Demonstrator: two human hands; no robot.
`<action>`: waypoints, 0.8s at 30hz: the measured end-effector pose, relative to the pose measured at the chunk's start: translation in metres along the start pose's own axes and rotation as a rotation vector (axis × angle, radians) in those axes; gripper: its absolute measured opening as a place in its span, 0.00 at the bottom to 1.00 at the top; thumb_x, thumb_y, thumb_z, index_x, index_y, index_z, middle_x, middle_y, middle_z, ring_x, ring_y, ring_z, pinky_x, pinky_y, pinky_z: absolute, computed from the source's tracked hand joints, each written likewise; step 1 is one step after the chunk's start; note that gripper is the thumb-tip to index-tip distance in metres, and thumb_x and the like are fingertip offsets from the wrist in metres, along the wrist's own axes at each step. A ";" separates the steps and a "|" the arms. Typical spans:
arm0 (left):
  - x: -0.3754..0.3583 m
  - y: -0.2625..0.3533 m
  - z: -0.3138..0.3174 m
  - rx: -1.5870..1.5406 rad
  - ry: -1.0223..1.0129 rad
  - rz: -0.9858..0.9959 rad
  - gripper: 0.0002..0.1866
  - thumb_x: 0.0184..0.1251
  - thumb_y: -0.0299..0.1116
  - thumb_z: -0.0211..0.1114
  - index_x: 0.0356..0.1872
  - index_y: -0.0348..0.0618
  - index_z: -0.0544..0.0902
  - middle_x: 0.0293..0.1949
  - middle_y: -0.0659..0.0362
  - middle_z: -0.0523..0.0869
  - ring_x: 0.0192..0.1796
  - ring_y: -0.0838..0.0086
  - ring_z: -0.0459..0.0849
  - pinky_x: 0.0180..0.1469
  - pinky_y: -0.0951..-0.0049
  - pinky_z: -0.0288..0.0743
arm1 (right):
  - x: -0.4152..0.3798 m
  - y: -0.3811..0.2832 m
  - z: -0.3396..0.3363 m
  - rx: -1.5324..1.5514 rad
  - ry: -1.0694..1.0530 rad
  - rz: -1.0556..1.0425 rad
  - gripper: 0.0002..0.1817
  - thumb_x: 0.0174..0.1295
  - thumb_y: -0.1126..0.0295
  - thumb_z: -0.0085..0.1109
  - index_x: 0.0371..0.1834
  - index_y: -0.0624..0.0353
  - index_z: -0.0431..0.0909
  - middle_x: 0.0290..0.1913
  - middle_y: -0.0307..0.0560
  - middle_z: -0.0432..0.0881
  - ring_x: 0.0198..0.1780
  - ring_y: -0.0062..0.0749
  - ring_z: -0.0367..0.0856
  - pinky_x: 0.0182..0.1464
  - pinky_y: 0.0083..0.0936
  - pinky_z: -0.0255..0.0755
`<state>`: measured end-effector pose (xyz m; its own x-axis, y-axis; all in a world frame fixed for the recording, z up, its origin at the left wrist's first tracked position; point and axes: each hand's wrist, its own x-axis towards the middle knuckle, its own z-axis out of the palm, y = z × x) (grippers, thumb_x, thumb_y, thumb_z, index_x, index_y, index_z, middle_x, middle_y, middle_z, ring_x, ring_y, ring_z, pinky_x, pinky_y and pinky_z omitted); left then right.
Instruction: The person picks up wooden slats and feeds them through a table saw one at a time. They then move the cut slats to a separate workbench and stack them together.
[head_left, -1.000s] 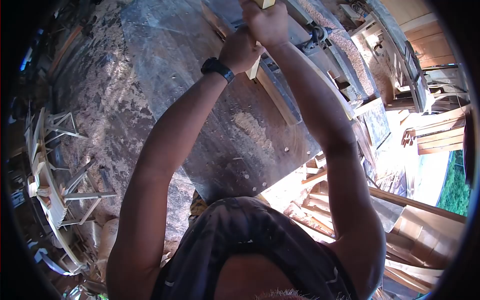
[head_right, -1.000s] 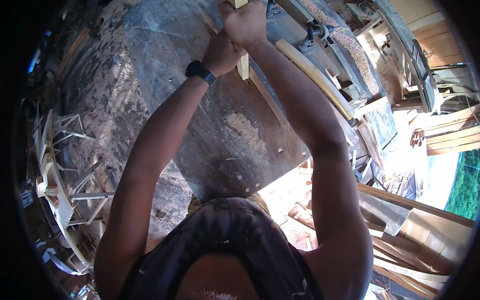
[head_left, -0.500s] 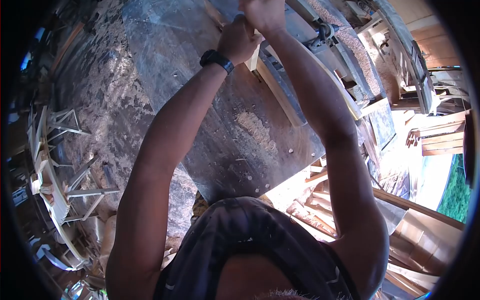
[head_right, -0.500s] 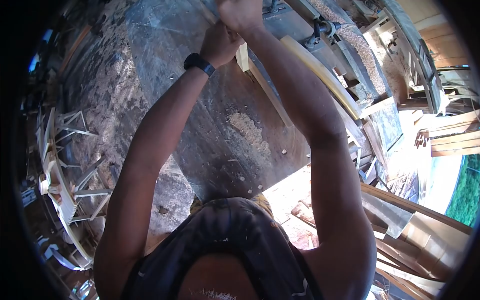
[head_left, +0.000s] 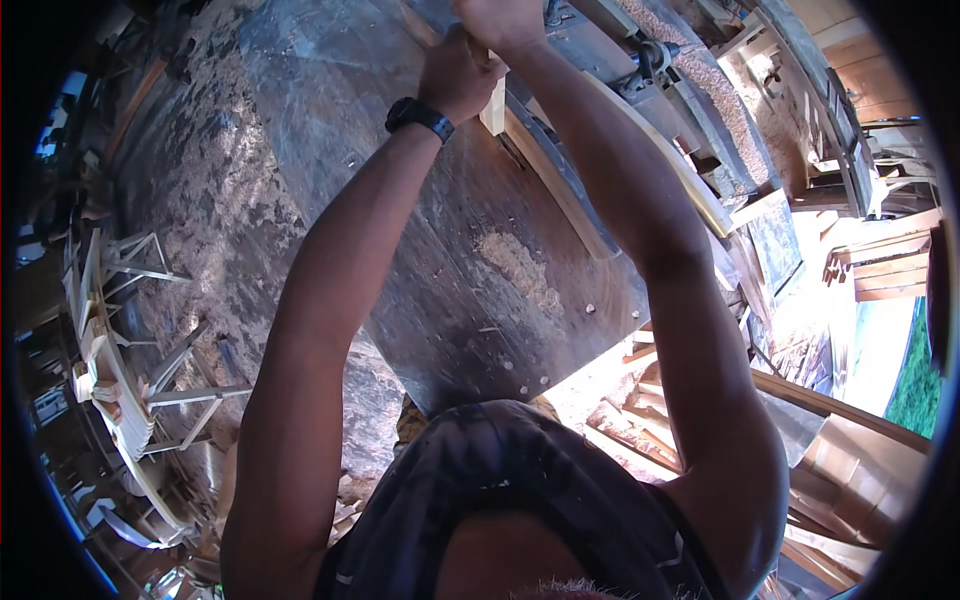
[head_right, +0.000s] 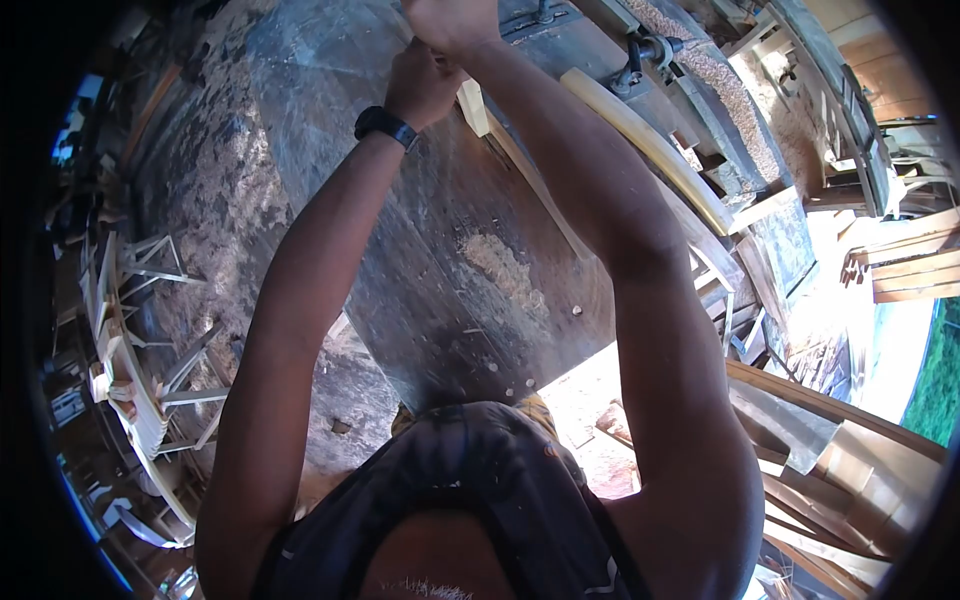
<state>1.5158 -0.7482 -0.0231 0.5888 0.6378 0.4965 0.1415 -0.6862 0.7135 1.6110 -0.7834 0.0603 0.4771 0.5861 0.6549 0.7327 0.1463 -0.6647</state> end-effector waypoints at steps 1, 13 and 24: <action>0.001 -0.001 -0.001 -0.009 -0.007 -0.010 0.24 0.55 0.39 0.79 0.46 0.36 0.78 0.39 0.46 0.89 0.44 0.47 0.88 0.46 0.54 0.83 | 0.001 0.000 0.003 -0.001 0.018 -0.011 0.19 0.58 0.61 0.58 0.21 0.70 0.80 0.22 0.69 0.81 0.27 0.61 0.84 0.33 0.49 0.77; 0.030 -0.022 -0.012 0.034 -0.018 -0.105 0.26 0.55 0.41 0.79 0.48 0.36 0.79 0.40 0.43 0.90 0.48 0.47 0.89 0.49 0.54 0.84 | 0.019 0.010 0.035 0.063 0.045 0.141 0.27 0.59 0.56 0.62 0.30 0.80 0.80 0.24 0.73 0.82 0.32 0.66 0.85 0.41 0.47 0.78; 0.116 -0.117 -0.078 0.243 0.055 0.139 0.16 0.71 0.42 0.67 0.48 0.39 0.81 0.44 0.48 0.88 0.46 0.55 0.87 0.46 0.58 0.78 | 0.064 0.016 0.021 0.247 -0.179 -0.179 0.26 0.55 0.62 0.69 0.56 0.63 0.80 0.49 0.62 0.86 0.54 0.53 0.85 0.55 0.43 0.78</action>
<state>1.5056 -0.5668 -0.0099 0.5724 0.5455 0.6122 0.2529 -0.8276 0.5010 1.6433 -0.7268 0.0839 0.2429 0.6606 0.7103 0.6475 0.4349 -0.6258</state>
